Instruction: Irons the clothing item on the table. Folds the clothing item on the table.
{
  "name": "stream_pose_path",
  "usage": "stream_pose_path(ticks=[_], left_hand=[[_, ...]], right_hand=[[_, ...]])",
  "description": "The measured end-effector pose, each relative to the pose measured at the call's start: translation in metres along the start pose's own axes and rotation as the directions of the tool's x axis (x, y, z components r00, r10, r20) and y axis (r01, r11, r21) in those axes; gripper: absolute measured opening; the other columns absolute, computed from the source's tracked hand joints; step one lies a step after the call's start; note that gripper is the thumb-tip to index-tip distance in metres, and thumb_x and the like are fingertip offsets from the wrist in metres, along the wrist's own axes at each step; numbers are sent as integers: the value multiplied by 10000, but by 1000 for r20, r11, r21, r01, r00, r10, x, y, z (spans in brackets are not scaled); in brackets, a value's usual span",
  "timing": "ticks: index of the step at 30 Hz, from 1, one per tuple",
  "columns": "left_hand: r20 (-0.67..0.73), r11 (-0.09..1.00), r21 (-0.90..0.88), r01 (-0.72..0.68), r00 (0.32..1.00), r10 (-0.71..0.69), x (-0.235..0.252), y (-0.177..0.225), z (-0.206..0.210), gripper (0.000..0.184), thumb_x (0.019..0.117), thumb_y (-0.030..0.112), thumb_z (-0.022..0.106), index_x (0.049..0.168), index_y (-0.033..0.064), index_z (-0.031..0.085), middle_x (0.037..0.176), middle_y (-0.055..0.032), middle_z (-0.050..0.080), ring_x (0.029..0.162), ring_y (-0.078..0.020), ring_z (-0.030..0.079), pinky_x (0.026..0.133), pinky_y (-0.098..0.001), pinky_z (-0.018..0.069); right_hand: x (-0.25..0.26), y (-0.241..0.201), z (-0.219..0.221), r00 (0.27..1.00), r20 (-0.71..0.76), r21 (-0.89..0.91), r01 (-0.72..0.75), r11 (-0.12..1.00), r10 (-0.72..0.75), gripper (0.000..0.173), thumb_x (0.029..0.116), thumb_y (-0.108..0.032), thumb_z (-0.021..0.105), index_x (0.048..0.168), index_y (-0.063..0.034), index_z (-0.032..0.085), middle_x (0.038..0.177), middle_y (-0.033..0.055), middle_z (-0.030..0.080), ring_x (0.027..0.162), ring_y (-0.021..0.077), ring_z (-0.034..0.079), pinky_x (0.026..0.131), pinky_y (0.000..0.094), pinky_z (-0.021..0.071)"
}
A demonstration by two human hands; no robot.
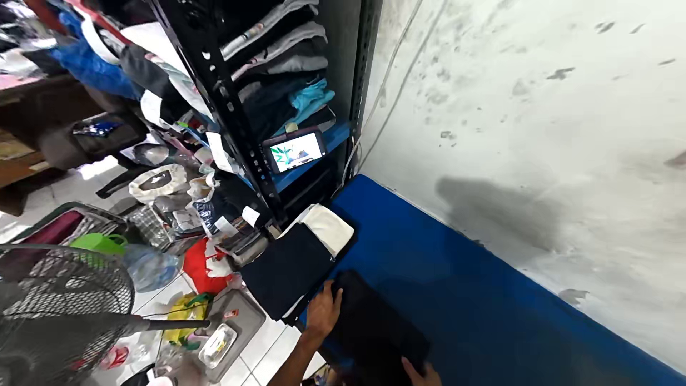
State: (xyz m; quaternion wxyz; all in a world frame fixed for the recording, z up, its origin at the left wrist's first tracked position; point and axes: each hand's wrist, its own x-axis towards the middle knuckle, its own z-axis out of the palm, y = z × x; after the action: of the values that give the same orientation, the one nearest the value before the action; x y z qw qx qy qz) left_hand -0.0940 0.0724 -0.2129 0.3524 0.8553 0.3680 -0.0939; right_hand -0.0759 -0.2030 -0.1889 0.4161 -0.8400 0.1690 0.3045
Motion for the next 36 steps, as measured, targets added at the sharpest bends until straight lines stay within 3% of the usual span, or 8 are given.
stream_pose_path(ticks=[6, 13, 17, 20, 23, 26, 31, 36], left_hand=[[-267, 948, -151, -280, 935, 233, -37, 6, 4, 418, 1014, 261, 574, 1323, -17, 616, 1352, -241, 600, 1263, -410, 578, 1067, -533, 478], [169, 755, -609, -244, 890, 423, -89, 81, 56, 385, 1064, 192, 508, 1367, -42, 554, 1202, -192, 693, 1092, -266, 693, 980, -433, 559], [433, 604, -791, 96, 786, 442, -101, 102, 105, 444, 1122, 247, 357, 1447, -50, 413, 1140, -170, 710, 983, -216, 718, 879, -381, 585], [562, 605, -733, 313, 779, 279, -94, 100, 125, 556, 1133, 387, 227, 1505, -11, 340, 1212, -201, 693, 1019, -269, 721, 879, -431, 588], [531, 691, -669, 275, 827, 185, -83, 87, 136, 554, 1122, 414, 279, 1490, 36, 449, 1427, -233, 536, 1206, -354, 606, 954, -552, 533], [476, 792, -603, 97, 841, 259, -81, 84, 139, 446, 1088, 281, 477, 1470, 53, 485, 1349, -211, 614, 1146, -315, 652, 913, -518, 561], [435, 904, -424, -48, 865, 250, -83, 85, 141, 363, 1054, 228, 565, 1358, 33, 599, 1253, -183, 671, 1061, -263, 696, 913, -458, 583], [392, 954, -288, -85, 898, 199, -82, 88, 138, 356, 1032, 261, 620, 1243, -25, 638, 1125, -201, 705, 960, -283, 723, 880, -474, 596]], right_hand=[[-40, -62, -94, 966, -8, 333, 245, 911, -257, 278, 951, -41, 642, 1216, 28, 589, 1015, 115, 688, 873, 152, 694, 771, 371, 608], [-90, -118, -222, 881, -40, -436, 410, 801, -472, 310, 937, -158, 704, 1125, 68, 609, 955, 239, 664, 853, 344, 664, 773, 552, 538], [-84, -96, -183, 920, 59, -711, 311, 631, -387, 383, 970, -143, 646, 1267, 94, 594, 1237, 344, 619, 1054, 526, 653, 875, 684, 517], [-66, -38, -116, 915, 149, -665, 374, 647, -376, 372, 981, -144, 625, 1295, 56, 619, 1400, 317, 554, 1087, 492, 672, 870, 637, 561], [-57, 22, -85, 887, 306, -450, 456, 768, -347, 407, 986, -261, 660, 1293, 6, 652, 1534, 216, 489, 1309, 383, 589, 1060, 555, 504], [-44, 74, -136, 905, 61, -467, 399, 789, -421, 474, 955, -276, 690, 1338, -3, 636, 1565, 212, 453, 1411, 390, 487, 1132, 555, 443], [-1, 165, -295, 730, -568, -559, -1, 829, -381, 690, 935, -274, 686, 1481, 75, 447, 1546, 391, 345, 1400, 616, 357, 1076, 783, 300], [23, 212, -335, 758, -626, -548, -258, 796, -185, 701, 957, -359, 688, 1444, 91, 461, 1447, 415, 423, 1325, 614, 435, 989, 765, 392]])
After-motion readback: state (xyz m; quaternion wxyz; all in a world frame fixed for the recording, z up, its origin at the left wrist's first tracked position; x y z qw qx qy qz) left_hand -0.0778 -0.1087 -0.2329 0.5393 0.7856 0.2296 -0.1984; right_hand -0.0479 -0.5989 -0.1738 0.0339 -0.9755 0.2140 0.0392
